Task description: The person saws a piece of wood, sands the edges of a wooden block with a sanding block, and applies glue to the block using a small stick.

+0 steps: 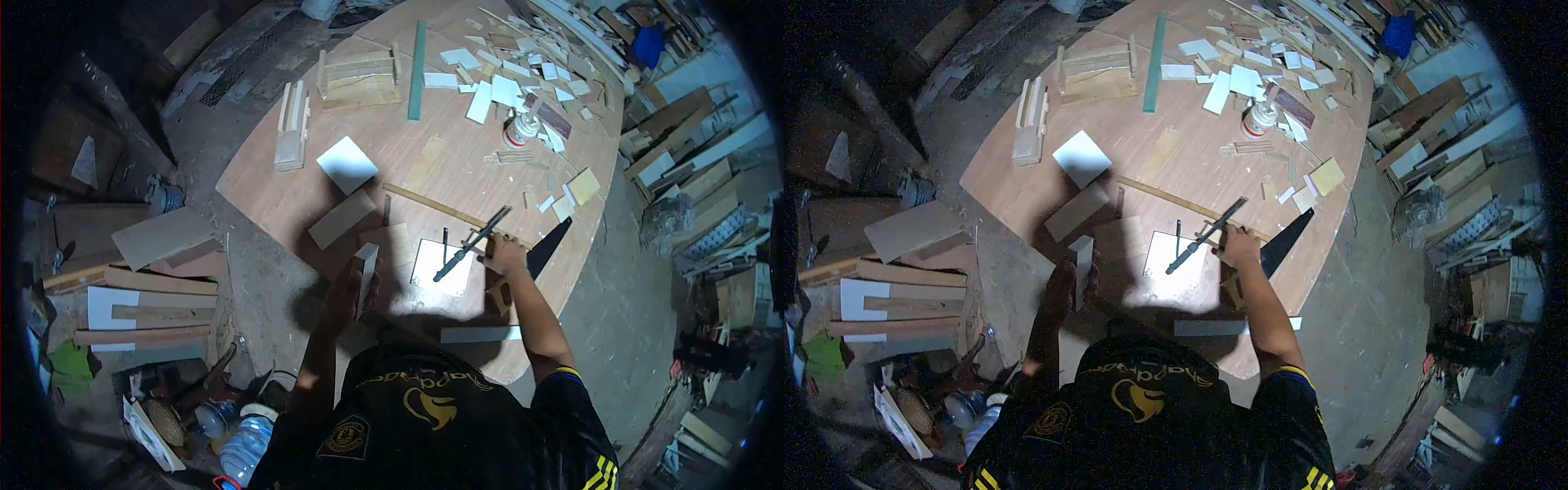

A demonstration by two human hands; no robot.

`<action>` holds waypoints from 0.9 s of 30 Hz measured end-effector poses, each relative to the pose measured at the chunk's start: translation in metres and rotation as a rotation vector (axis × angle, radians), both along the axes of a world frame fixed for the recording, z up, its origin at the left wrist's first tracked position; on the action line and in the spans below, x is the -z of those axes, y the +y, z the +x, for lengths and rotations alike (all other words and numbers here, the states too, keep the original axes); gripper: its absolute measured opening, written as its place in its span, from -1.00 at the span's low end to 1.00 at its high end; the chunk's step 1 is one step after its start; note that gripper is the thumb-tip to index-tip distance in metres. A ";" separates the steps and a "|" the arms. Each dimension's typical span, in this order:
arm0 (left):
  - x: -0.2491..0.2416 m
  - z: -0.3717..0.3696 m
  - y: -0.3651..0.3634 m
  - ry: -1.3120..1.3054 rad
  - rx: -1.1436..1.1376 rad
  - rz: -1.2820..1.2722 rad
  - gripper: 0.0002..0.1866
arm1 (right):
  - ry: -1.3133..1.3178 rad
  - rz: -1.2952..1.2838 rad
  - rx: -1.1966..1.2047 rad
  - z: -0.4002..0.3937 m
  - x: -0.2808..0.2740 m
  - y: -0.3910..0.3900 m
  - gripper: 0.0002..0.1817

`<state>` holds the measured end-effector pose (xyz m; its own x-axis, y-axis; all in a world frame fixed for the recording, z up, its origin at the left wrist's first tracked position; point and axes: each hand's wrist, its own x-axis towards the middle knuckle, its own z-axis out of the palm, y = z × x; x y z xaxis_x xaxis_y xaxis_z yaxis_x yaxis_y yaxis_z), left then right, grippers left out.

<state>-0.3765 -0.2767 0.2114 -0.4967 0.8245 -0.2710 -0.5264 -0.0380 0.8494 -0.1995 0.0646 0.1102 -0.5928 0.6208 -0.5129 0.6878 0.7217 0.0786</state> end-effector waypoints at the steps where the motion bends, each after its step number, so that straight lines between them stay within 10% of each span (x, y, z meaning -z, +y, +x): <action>1: -0.001 -0.001 -0.004 0.038 -0.027 -0.027 -0.50 | -0.026 -0.026 -0.007 0.004 -0.004 0.004 -0.12; 8: -0.010 -0.037 -0.038 0.043 -0.291 -0.097 -0.52 | -0.276 -0.127 -0.094 0.008 -0.007 0.028 -0.46; 13: -0.024 -0.055 -0.079 0.098 -0.458 -0.081 -0.51 | -0.070 -0.537 -0.336 0.045 0.042 0.078 -0.28; 14: -0.036 -0.054 -0.086 0.114 -0.563 -0.112 -0.50 | -0.465 -0.474 -0.027 -0.001 -0.062 0.032 -0.14; 15: -0.041 -0.052 -0.096 0.133 -0.666 -0.144 -0.48 | -0.154 -0.814 0.105 0.023 -0.041 0.045 -0.17; 17: -0.038 -0.049 -0.121 0.172 -0.724 -0.125 -0.47 | -0.293 -0.618 0.193 0.019 -0.074 0.041 -0.41; 20: -0.030 -0.048 -0.137 0.173 -0.750 -0.009 -0.44 | 0.233 -0.884 0.372 0.047 -0.091 0.028 -0.54; 27: -0.002 -0.028 -0.091 0.138 -0.483 0.105 -0.44 | 0.951 -1.476 0.557 0.018 -0.138 -0.077 -0.19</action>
